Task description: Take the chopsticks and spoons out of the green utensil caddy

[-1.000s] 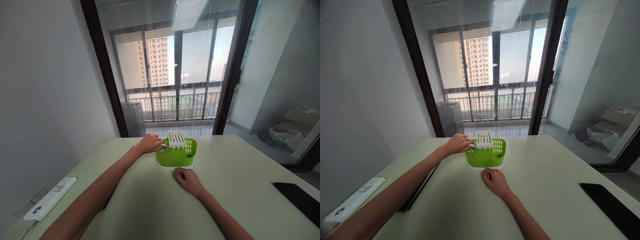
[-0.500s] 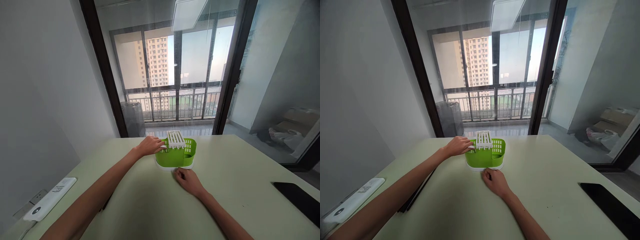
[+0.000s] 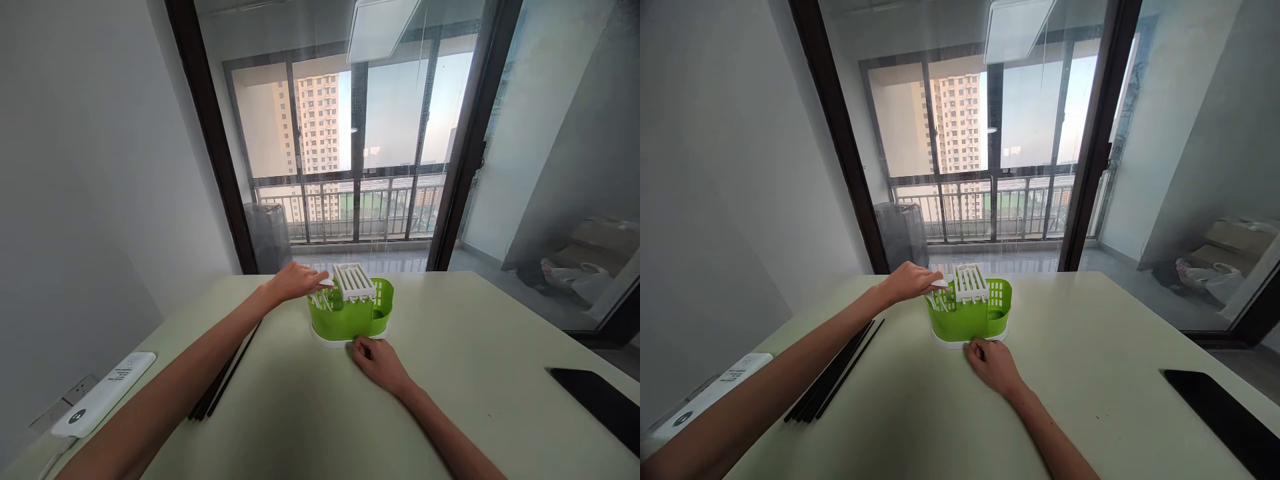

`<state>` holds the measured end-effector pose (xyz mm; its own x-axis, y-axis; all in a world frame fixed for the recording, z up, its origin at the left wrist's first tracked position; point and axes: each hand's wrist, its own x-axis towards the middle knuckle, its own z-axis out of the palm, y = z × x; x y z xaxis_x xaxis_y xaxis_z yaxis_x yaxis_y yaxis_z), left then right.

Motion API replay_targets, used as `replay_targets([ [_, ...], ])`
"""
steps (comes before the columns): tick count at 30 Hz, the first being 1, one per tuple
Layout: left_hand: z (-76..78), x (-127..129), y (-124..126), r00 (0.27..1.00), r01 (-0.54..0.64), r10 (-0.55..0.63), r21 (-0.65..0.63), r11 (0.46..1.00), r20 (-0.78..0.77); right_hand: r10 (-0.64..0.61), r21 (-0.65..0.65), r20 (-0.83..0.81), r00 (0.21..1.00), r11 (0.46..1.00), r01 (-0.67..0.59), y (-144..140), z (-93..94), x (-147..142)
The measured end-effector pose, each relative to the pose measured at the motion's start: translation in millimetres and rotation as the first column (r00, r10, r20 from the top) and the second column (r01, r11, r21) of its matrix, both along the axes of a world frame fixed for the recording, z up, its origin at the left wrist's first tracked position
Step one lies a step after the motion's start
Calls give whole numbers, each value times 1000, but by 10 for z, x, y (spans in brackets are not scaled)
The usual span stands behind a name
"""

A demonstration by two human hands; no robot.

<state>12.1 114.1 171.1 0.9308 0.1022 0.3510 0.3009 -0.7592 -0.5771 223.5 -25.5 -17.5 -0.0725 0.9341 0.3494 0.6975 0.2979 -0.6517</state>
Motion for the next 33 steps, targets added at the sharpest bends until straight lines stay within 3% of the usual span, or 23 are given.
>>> replay_targets([
  [3, 112, -128, 15, 981, -126, 134, -63, 990, 142, -5, -8, 0, 1000, 1000, 5, -2, 3, -2],
  [6, 209, -306, 37, 880, -303, 350, -188, 934, 322, -1, -14, 5, 1000, 1000, 1, -11, 17, -5],
  [11, 319, -631, -12, 595, -354, 598, -492, 795, 538, -9, -27, 4, 1000, 1000, 9, -18, 30, -7],
  [14, 321, -838, -71, 469, -312, 740, -693, 650, 483, -4, -20, 3, 1000, 1000, 4, -12, 22, -7],
  [16, 279, -987, -105, 478, -223, 800, -831, 510, 363, 2, -24, -1, 1000, 1000, -2, -9, 16, -7],
  [19, 154, -1200, -142, 563, -120, 809, -952, 281, 168, 1, -27, -4, 1000, 1000, -2, -9, 8, -4],
  [21, 43, -1317, -157, 611, -134, 788, -973, 190, 70, -1, -30, -2, 1000, 1000, 1, -7, -1, -2],
  [27, -288, -1504, -126, 704, -272, 699, -957, 97, -129, 3, -36, -15, 1000, 999, -4, 13, -39, 0],
  [33, -480, -1511, -91, 740, -364, 646, -919, 151, -187, -8, -46, -11, 1000, 999, 7, 8, -30, 3],
])
